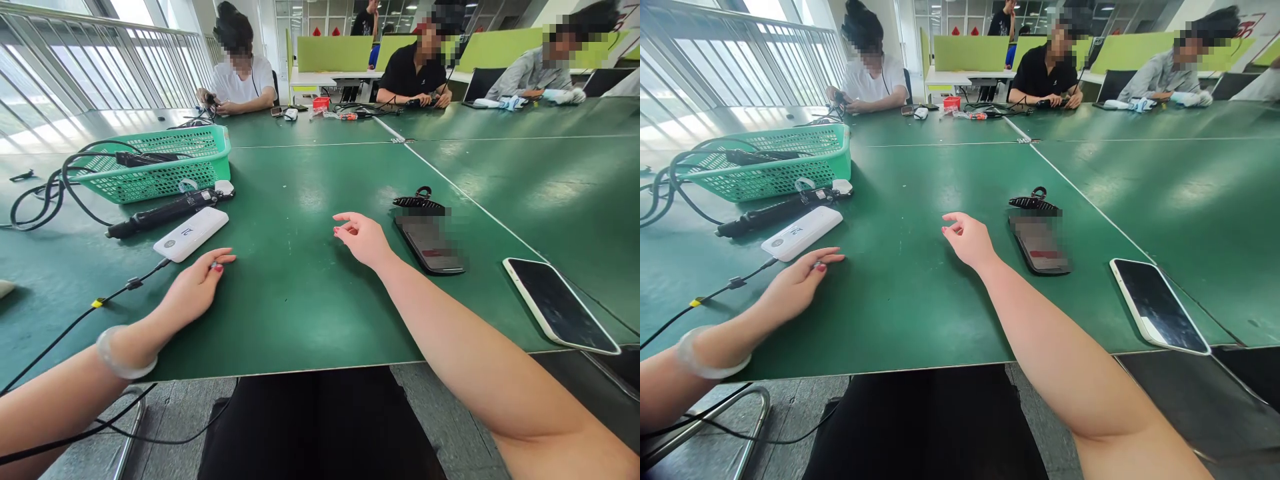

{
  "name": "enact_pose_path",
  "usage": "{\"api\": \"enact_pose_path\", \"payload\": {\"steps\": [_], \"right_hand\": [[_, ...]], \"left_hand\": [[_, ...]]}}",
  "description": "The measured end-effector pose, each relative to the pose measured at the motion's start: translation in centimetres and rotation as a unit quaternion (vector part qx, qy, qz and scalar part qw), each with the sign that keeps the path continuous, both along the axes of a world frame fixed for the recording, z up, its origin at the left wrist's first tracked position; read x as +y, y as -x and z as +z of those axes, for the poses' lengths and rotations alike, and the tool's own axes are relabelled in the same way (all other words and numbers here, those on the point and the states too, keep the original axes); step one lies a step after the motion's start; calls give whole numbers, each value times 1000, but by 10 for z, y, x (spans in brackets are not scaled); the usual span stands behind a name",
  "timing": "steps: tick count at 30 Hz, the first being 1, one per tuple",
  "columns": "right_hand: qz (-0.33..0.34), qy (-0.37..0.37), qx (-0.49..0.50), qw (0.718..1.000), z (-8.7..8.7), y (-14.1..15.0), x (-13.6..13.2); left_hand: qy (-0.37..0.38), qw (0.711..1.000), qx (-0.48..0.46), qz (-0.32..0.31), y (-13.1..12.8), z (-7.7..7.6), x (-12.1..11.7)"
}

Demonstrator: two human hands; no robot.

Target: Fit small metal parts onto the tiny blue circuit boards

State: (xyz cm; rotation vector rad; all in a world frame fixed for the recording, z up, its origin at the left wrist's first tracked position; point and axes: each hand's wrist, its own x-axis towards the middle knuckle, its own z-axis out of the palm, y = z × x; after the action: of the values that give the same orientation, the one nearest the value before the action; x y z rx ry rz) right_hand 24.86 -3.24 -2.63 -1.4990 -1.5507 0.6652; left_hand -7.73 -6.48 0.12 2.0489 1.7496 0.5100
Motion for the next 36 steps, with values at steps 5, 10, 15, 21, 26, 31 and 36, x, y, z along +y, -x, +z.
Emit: {"api": "enact_pose_path", "payload": {"steps": [5, 10, 15, 21, 26, 31, 36], "right_hand": [[18, 0, -22, 1000, -2, 7, -1], [63, -4, -51, 997, 4, 16, -7], [96, 11, -31, 995, 11, 25, -15], [152, -29, -176, 972, 5, 42, -18], [166, -19, -241, 956, 4, 44, -16], [165, -36, -225, 960, 6, 40, -18], [209, -89, -277, 934, 3, 47, -19]], "left_hand": [[16, 980, -178, -92, -74, -11, 19], [93, 925, -347, -122, -138, -13, 27], [156, 821, -547, -35, -134, -10, 33], [154, 814, -560, 24, -112, -3, 44], [173, 825, -538, -14, -113, -4, 43], [203, 820, -535, -20, -112, -10, 41], [212, 809, -547, -15, -112, -12, 41]]}}
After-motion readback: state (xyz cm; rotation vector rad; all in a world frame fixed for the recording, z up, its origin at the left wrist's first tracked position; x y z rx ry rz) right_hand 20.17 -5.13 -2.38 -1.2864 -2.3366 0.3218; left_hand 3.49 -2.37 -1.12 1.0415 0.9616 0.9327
